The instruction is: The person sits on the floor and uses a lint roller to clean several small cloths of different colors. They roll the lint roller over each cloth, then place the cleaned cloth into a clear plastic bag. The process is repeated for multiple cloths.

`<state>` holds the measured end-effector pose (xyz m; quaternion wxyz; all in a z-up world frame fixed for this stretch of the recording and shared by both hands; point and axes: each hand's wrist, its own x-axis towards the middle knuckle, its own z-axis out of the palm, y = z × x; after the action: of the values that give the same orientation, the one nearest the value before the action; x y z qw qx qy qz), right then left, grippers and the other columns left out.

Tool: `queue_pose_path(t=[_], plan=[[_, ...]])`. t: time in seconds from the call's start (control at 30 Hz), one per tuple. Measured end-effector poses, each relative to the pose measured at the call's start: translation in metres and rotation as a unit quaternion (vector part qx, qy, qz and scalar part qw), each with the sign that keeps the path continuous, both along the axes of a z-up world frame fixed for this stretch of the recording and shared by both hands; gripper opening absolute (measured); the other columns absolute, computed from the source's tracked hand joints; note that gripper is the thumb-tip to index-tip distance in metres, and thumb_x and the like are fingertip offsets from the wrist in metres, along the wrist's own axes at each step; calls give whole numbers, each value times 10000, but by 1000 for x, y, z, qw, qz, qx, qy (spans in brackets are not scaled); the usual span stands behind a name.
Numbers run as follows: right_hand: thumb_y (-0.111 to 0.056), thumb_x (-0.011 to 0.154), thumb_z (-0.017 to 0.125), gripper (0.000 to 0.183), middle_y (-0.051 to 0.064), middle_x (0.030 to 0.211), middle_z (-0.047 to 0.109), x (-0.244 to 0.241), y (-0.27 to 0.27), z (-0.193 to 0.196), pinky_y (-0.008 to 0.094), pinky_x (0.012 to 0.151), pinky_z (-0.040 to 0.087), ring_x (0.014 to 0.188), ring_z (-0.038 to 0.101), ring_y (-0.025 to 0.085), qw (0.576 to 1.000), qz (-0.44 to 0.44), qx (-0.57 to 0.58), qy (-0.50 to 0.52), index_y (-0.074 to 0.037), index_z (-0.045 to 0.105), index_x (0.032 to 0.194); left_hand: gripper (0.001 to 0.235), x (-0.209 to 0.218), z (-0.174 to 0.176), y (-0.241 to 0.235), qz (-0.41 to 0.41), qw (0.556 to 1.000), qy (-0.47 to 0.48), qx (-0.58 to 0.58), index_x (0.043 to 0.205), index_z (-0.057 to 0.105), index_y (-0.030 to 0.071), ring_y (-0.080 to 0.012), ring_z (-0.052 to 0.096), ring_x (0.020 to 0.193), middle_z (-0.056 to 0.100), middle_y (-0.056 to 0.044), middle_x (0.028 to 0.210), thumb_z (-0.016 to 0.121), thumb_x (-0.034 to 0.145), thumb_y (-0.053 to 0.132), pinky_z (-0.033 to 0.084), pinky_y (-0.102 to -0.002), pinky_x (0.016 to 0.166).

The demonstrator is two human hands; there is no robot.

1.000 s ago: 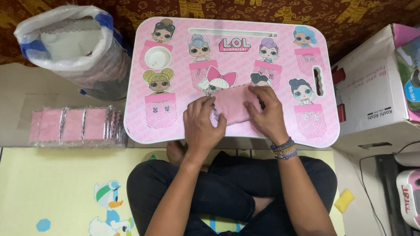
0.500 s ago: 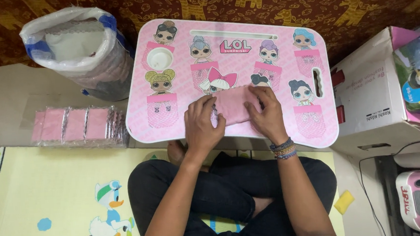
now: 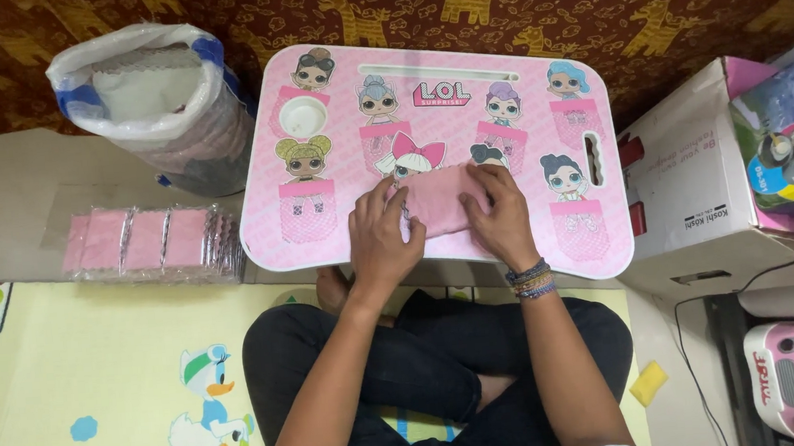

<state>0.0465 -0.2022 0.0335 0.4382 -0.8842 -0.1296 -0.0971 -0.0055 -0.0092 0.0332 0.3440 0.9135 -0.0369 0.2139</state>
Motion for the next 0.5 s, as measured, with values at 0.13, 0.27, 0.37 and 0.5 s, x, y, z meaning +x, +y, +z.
queue_pose_path(t=[0.13,0.27,0.37,0.5], plan=[[-150,935,703,404,226,1268,602,10,-4,-12,511,930,572,1136,639,465,1000,5,-20,2,-13,678,1314,496,0,7,2,-11,999,34,21,1269,680,-4,-375,504,1270,549,-211,1426,612,813,178,418,-496,961],[-165,926,719,424,225,1344,566,19,1,8,527,949,531,1146,606,454,988,5,-143,-56,-27,678,1324,506,-1,5,2,-21,999,35,14,1252,680,-26,-391,493,1293,552,-233,1426,613,814,216,415,-502,966],[-152,953,718,395,212,1365,538,18,2,11,464,951,502,1145,577,395,977,-37,-170,-124,-48,671,1331,441,3,-18,2,-12,1000,-4,23,1189,707,10,-351,527,1265,617,-174,1315,641,827,254,438,-480,944],[-224,1017,638,263,176,1360,526,-3,-12,-9,478,983,456,1168,536,374,978,-76,-136,-138,-119,703,1249,259,6,-34,6,-10,998,-66,-12,973,744,64,-302,603,1113,652,-59,990,710,853,290,487,-454,868]])
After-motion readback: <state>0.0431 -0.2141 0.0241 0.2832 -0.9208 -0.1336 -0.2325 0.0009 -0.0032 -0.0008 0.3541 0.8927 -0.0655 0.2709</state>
